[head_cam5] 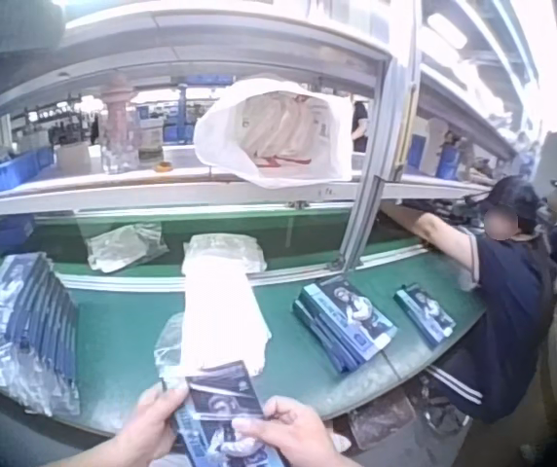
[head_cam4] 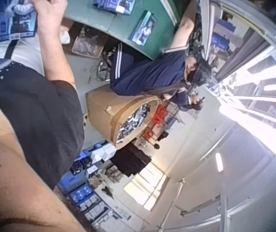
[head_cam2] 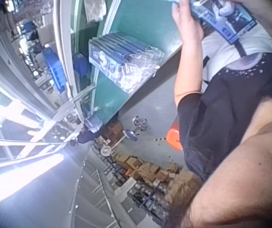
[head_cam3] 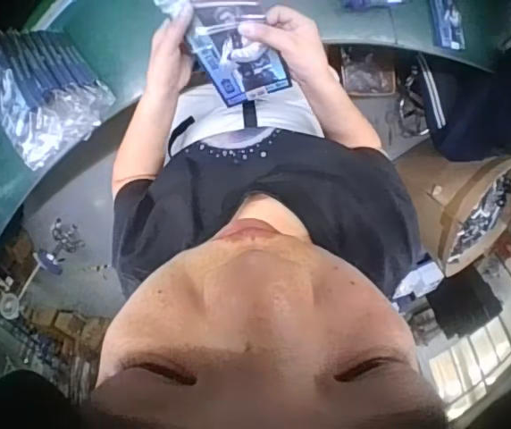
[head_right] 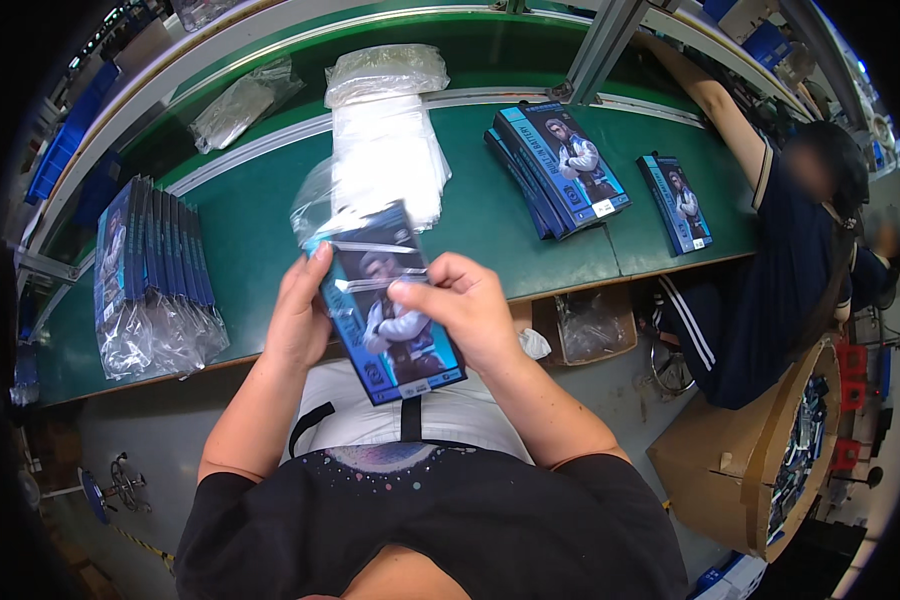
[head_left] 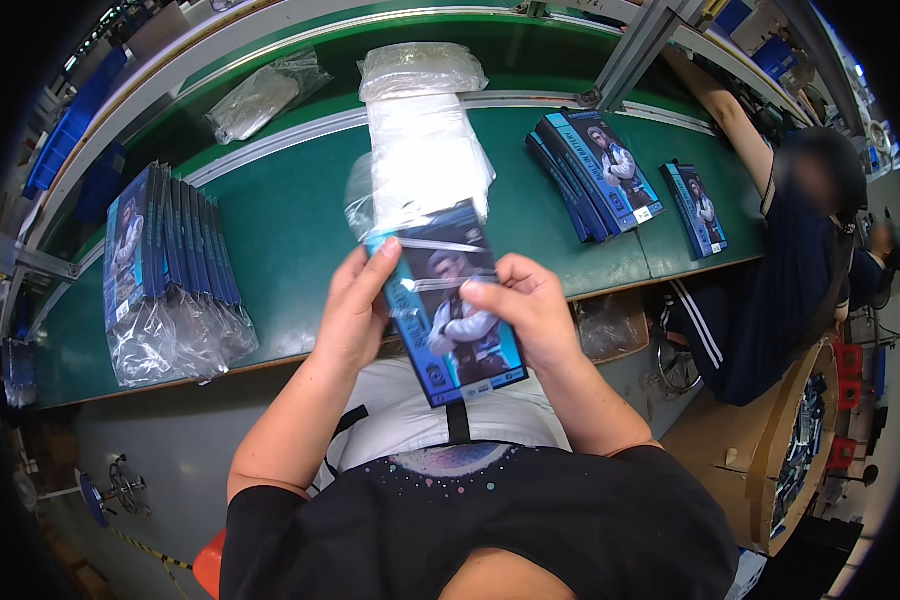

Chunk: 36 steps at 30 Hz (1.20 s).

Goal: The recorder is packaging small blue boxes into plastic sleeves and using rubber bands to bundle items on an assembly line.

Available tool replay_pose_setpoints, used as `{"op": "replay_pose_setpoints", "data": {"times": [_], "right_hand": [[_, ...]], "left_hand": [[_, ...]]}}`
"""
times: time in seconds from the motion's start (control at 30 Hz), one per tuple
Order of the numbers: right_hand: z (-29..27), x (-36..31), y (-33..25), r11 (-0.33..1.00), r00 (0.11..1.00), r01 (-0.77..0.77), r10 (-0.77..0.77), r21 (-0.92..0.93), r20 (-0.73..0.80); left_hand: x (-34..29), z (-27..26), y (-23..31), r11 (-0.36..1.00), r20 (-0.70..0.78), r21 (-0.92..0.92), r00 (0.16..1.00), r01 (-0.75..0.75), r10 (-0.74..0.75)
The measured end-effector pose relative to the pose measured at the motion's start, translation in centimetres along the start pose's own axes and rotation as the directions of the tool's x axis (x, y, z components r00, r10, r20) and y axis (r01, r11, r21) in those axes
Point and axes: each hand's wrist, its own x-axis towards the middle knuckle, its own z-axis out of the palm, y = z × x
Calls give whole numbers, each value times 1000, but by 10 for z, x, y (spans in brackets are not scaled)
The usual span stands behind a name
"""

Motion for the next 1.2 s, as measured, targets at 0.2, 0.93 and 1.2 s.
{"op": "replay_pose_setpoints", "data": {"times": [0.2, 0.93, 1.2], "right_hand": [[0, -4, -3, 958, 996, -24, 48, -286, 76], [57, -21, -28, 275, 502, 864, -423, -421, 754], [12, 4, -40, 226, 556, 626, -800, -746, 224]], "left_hand": [[8, -6, 13, 960, 148, -218, 978, 174, -144], [-29, -3, 4, 717, 555, -364, 756, 595, -347], [-28, -34, 31, 919, 289, -190, 914, 346, -284]]}}
